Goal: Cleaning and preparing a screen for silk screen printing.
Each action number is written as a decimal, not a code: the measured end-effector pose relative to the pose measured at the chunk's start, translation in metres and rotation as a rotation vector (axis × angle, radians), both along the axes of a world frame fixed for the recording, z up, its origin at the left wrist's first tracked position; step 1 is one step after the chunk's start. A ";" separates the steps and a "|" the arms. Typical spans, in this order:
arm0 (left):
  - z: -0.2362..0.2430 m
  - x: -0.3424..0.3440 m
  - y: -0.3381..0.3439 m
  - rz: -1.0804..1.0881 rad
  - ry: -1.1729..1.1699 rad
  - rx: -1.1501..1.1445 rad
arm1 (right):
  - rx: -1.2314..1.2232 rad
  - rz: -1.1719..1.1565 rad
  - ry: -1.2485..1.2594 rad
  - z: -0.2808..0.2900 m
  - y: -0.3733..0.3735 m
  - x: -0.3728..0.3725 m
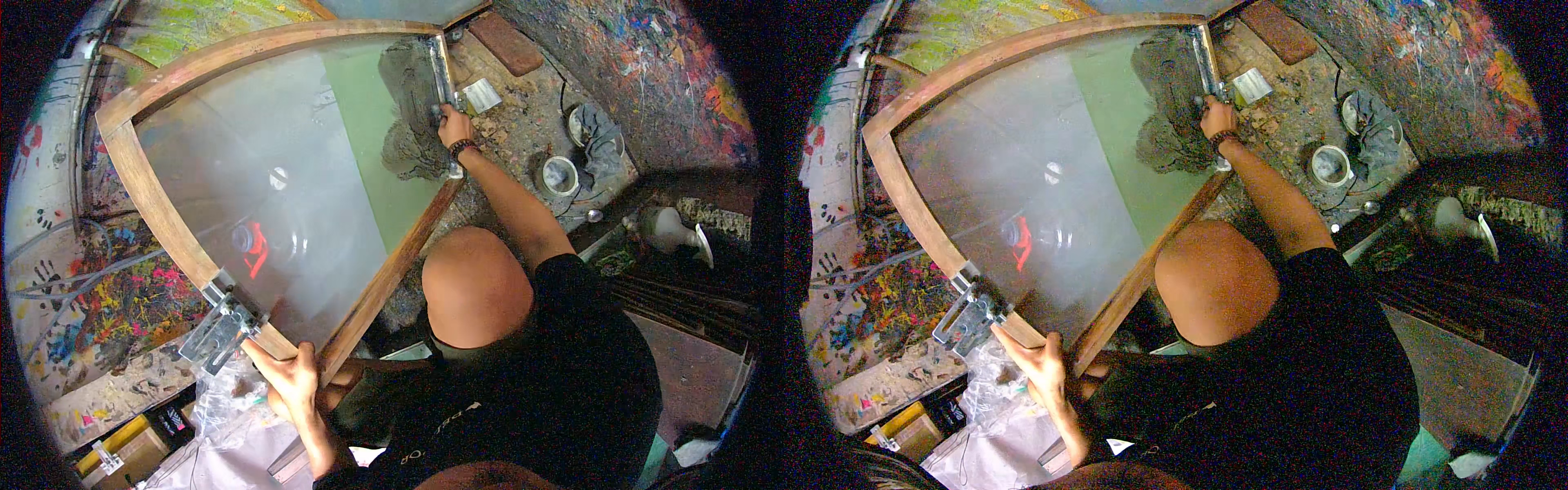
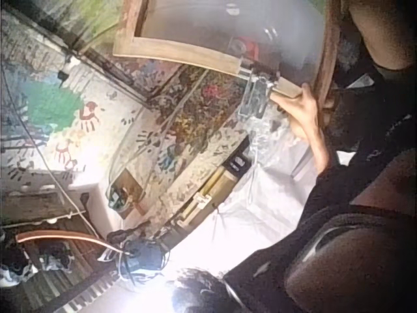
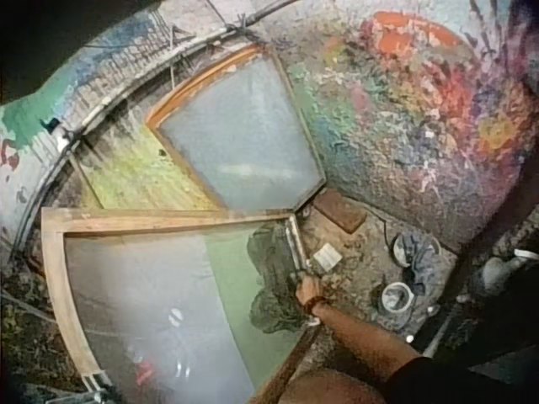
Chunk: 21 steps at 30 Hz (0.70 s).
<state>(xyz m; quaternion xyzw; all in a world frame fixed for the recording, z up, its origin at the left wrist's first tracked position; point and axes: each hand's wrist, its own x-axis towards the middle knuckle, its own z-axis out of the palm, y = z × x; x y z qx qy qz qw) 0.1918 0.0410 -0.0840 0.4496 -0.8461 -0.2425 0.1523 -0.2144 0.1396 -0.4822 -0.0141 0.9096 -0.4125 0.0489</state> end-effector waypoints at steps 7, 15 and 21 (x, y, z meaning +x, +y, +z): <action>0.002 0.001 -0.002 -0.007 -0.029 -0.017 | -0.185 -0.126 0.160 0.029 -0.020 -0.067; -0.006 -0.001 -0.003 0.022 0.090 -0.037 | -0.272 -0.056 0.164 0.030 -0.016 -0.016; -0.005 0.002 -0.003 0.036 0.055 -0.041 | -0.229 -0.190 0.357 0.019 -0.016 -0.044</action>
